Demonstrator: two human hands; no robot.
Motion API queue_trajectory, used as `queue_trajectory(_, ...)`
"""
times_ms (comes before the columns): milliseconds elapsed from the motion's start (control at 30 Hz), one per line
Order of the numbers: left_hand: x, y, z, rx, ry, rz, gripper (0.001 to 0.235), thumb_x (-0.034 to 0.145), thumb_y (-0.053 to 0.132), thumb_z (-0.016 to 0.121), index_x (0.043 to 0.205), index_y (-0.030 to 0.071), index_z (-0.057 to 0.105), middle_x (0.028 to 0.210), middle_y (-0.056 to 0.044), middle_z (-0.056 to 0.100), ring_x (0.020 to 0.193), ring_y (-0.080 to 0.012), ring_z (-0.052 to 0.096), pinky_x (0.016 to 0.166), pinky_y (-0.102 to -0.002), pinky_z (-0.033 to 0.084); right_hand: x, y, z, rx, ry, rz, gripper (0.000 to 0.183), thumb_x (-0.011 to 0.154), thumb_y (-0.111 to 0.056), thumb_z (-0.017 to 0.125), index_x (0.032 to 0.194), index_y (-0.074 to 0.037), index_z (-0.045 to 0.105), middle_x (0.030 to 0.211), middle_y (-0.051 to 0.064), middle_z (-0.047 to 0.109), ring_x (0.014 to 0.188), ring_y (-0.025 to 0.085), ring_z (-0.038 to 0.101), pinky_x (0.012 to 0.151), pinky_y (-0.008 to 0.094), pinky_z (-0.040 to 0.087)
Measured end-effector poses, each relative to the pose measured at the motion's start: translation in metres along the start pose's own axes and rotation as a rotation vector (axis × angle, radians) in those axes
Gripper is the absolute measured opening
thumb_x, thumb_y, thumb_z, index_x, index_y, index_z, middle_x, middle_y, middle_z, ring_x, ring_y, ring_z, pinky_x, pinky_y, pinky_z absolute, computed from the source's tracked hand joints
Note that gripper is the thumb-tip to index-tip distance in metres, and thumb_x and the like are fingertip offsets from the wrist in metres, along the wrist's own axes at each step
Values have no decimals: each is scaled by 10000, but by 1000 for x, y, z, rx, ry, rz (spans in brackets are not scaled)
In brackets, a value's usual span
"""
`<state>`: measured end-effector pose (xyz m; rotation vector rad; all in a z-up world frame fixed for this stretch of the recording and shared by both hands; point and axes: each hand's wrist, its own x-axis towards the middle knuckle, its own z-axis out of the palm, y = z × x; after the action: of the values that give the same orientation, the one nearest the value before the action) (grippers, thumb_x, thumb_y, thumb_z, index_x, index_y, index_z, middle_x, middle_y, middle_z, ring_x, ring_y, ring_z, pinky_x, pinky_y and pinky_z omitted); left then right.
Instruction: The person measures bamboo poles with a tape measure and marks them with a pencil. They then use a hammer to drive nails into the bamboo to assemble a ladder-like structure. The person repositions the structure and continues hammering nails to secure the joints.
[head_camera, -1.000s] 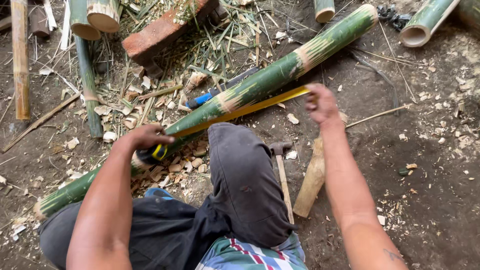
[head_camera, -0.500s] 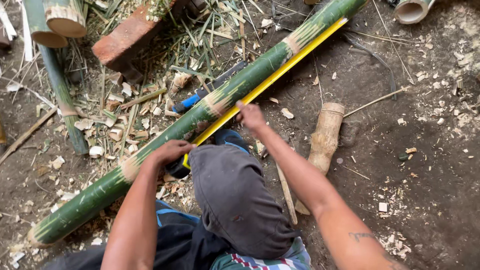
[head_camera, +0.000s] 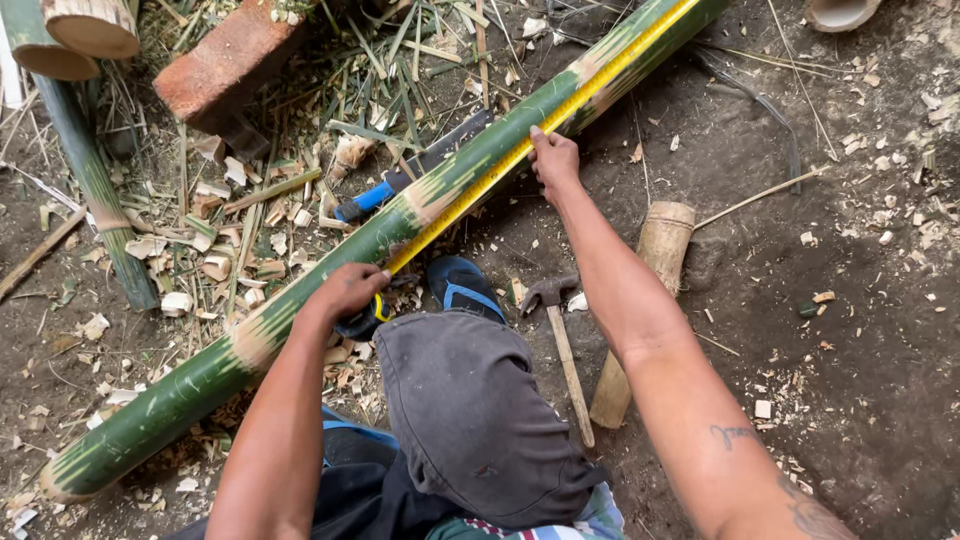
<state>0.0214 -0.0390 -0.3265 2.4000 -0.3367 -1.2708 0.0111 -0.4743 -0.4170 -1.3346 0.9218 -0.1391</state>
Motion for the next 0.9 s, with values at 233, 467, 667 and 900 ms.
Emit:
queue_trajectory(233,-10,-19,-16,63,86,29,472,956,477,587,1215,110,732,1224,-175,722,1145,-369,670,992,-444,512,-57,-41,22,-548,-283,-26,398,976,-429,662,801,-78,726,713,49,714,534,94,598,520,280,496)
queue_trajectory(467,-43,-54,-36,165,138,-44,496,983,538,543,1255,159,710,1193,-194,728,1098,-411,677,972,-496,518,-192,-195,93,-1170,-763,-839,361,987,-420,670,979,-62,718,874,164,725,785,357,671,690,495,508)
queue_trajectory(667,-131,-81,-89,108,224,-142,459,961,528,597,1229,184,742,1171,-156,748,1056,-375,709,945,-488,536,-326,-269,177,-1454,-946,-1155,344,998,-427,638,1104,-107,708,890,163,733,840,392,688,754,530,521)
queue_trajectory(900,-247,-172,-99,46,309,-379,440,932,550,637,1278,292,726,1303,-63,694,1205,-323,640,1012,-483,502,-403,-126,308,-1535,-1095,-1089,481,990,-416,651,1303,-79,510,905,228,712,865,441,671,748,559,520)
